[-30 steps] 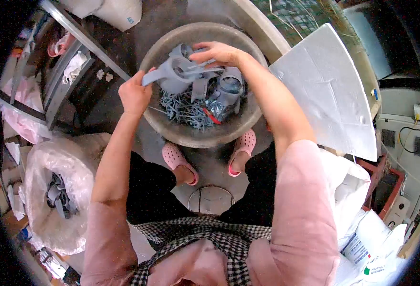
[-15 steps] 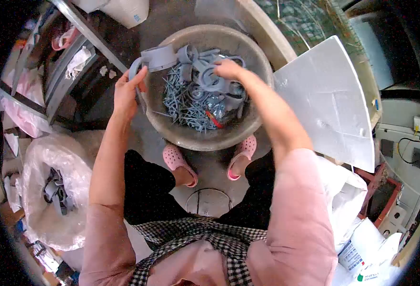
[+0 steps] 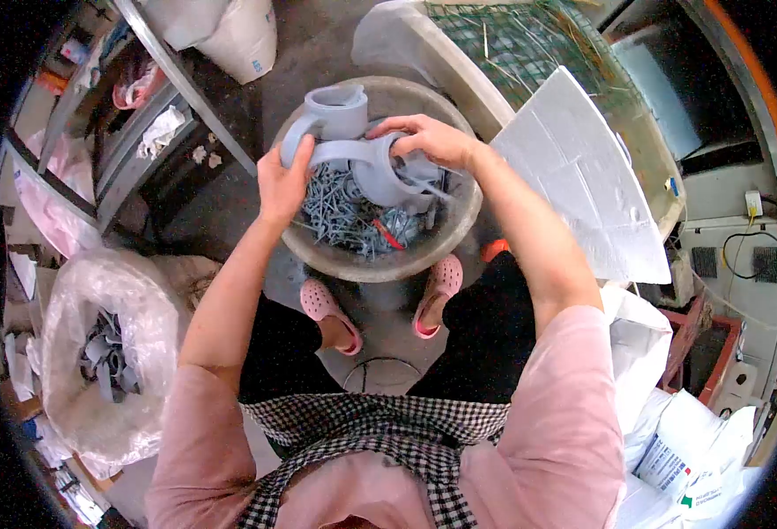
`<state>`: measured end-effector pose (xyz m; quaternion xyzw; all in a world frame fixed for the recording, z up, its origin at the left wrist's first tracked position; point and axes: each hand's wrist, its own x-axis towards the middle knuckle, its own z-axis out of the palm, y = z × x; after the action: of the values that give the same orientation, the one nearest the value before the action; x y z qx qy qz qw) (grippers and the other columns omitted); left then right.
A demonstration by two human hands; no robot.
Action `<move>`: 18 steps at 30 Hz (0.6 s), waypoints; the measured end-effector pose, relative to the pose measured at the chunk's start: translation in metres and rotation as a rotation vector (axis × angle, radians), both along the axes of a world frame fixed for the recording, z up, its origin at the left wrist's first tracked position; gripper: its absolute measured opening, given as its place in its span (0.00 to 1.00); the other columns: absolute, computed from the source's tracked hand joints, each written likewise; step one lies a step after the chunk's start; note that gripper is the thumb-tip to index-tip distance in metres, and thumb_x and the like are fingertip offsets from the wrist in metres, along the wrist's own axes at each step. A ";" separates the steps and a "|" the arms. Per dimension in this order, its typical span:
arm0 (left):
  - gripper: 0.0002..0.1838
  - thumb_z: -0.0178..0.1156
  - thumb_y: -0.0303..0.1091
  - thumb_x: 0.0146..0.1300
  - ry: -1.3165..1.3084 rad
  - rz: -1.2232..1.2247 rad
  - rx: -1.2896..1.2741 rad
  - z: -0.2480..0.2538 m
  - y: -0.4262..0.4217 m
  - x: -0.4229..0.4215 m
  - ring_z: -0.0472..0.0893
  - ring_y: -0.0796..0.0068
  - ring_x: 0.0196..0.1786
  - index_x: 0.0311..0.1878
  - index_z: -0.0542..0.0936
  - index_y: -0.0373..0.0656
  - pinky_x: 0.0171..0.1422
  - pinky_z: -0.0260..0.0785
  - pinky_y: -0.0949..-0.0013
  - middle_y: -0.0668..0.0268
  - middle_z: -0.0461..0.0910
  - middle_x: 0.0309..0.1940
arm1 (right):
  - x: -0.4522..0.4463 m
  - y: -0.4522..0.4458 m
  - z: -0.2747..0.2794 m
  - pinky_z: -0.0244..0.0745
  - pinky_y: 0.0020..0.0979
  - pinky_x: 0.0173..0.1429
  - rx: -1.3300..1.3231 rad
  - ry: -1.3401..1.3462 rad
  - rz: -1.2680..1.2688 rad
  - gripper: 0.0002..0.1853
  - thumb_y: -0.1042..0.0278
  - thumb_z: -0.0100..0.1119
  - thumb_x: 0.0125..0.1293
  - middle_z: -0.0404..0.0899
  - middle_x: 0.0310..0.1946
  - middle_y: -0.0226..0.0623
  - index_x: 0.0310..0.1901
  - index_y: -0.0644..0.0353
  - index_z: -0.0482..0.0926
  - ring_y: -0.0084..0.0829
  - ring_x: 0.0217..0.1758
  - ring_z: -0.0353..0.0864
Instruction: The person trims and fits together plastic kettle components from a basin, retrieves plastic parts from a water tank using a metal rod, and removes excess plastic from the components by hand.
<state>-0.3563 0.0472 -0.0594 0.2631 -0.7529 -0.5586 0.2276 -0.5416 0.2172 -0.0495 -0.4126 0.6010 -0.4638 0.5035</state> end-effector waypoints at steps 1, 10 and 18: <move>0.20 0.60 0.46 0.61 0.047 0.037 -0.171 -0.001 0.002 0.002 0.73 0.82 0.26 0.36 0.81 0.34 0.32 0.67 0.72 0.66 0.78 0.21 | 0.001 0.003 -0.002 0.65 0.27 0.61 0.004 -0.008 -0.005 0.31 0.66 0.52 0.44 0.75 0.50 0.37 0.55 0.66 0.71 0.29 0.51 0.74; 0.21 0.63 0.47 0.58 0.021 0.176 -0.065 -0.004 -0.001 0.002 0.76 0.81 0.27 0.34 0.82 0.33 0.35 0.69 0.70 0.61 0.82 0.23 | 0.005 0.000 -0.018 0.69 0.26 0.52 0.069 0.129 -0.076 0.24 0.68 0.70 0.44 0.81 0.39 0.28 0.47 0.61 0.79 0.24 0.42 0.76; 0.23 0.62 0.49 0.58 -0.020 0.193 -0.347 0.001 0.005 0.001 0.77 0.74 0.23 0.30 0.81 0.32 0.31 0.68 0.64 0.54 0.78 0.17 | 0.016 -0.013 -0.053 0.73 0.32 0.49 -0.013 0.549 -0.276 0.17 0.71 0.64 0.45 0.82 0.35 0.48 0.41 0.59 0.81 0.39 0.40 0.82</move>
<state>-0.3553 0.0527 -0.0584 0.2963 -0.8116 -0.3932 0.3145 -0.5260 0.2040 -0.1030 -0.4400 0.7619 -0.4031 0.2519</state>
